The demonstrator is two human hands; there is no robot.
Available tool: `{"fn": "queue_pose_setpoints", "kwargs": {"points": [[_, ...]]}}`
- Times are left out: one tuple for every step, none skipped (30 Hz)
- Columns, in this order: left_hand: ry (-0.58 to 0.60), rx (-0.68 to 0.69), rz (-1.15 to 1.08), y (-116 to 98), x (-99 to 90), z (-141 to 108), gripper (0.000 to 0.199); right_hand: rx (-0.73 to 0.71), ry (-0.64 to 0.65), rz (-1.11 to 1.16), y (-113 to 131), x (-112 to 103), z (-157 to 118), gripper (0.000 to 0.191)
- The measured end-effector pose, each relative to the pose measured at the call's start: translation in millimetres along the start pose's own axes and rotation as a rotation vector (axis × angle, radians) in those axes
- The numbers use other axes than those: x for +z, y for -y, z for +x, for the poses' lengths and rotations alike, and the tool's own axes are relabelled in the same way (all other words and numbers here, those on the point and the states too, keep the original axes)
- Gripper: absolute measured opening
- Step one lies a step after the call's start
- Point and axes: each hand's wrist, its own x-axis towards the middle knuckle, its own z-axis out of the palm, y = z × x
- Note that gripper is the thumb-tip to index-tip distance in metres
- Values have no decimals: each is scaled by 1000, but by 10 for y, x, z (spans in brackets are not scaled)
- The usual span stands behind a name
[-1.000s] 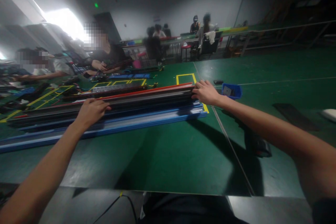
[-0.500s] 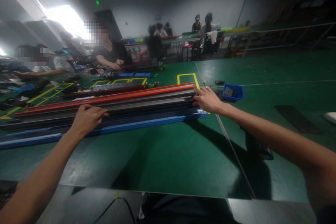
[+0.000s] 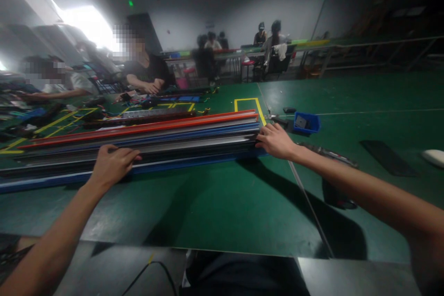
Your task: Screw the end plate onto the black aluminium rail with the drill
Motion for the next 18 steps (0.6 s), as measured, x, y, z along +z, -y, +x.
{"fn": "queue_pose_setpoints", "kwargs": {"points": [[-4,2,-8,-13,-3,-31,34,-2,0,2,16,-3,-20,19],[-9,2,-18,-27,-7,-61,34,-4,2,5,32,-5,-40,19],[-17,-4,-29,-44,-14,-90,34,-5,4,9,47,-8,-59,19],[-24,-12,-38,-62,-22,-116,33,-7,7,15,61,-10,-78,19],[-31,-24,-45,-82,-31,-139,33,-10,8,21,73,-13,-97,20],[-36,-37,-47,-102,-40,-159,33,-14,10,29,85,-16,-115,20],[-39,-49,-46,-122,-47,-178,32,-19,12,36,95,-21,-132,20],[-39,-58,-42,-142,-52,-194,32,-24,14,41,106,-27,-148,20],[-36,-65,-37,-160,-56,-211,32,-29,15,43,117,-35,-163,21],[-32,-68,-34,-177,-58,-229,33,-32,18,44,130,-43,-176,21],[-30,-74,-33,-192,-58,-249,33,-35,19,42,144,-52,-189,21],[-32,-80,-38,-206,-57,-271,33,-38,20,40,160,-60,-201,21],[-35,-87,-47,-219,-55,-296,33,-43,18,38,177,-67,-213,21],[-39,-97,-59,-231,-54,-323,33,-48,14,35,196,-71,-225,20],[-39,-108,-72,-243,-52,-352,33,-54,8,33,216,-73,-238,20],[-39,-118,-81,-254,-51,-383,33,-58,3,30,236,-74,-252,19],[-36,-127,-85,-266,-48,-415,33,-62,-1,28,255,-72,-268,19],[-32,-129,-86,-278,-45,-447,33,-64,-3,26,274,-69,-285,19]]}}
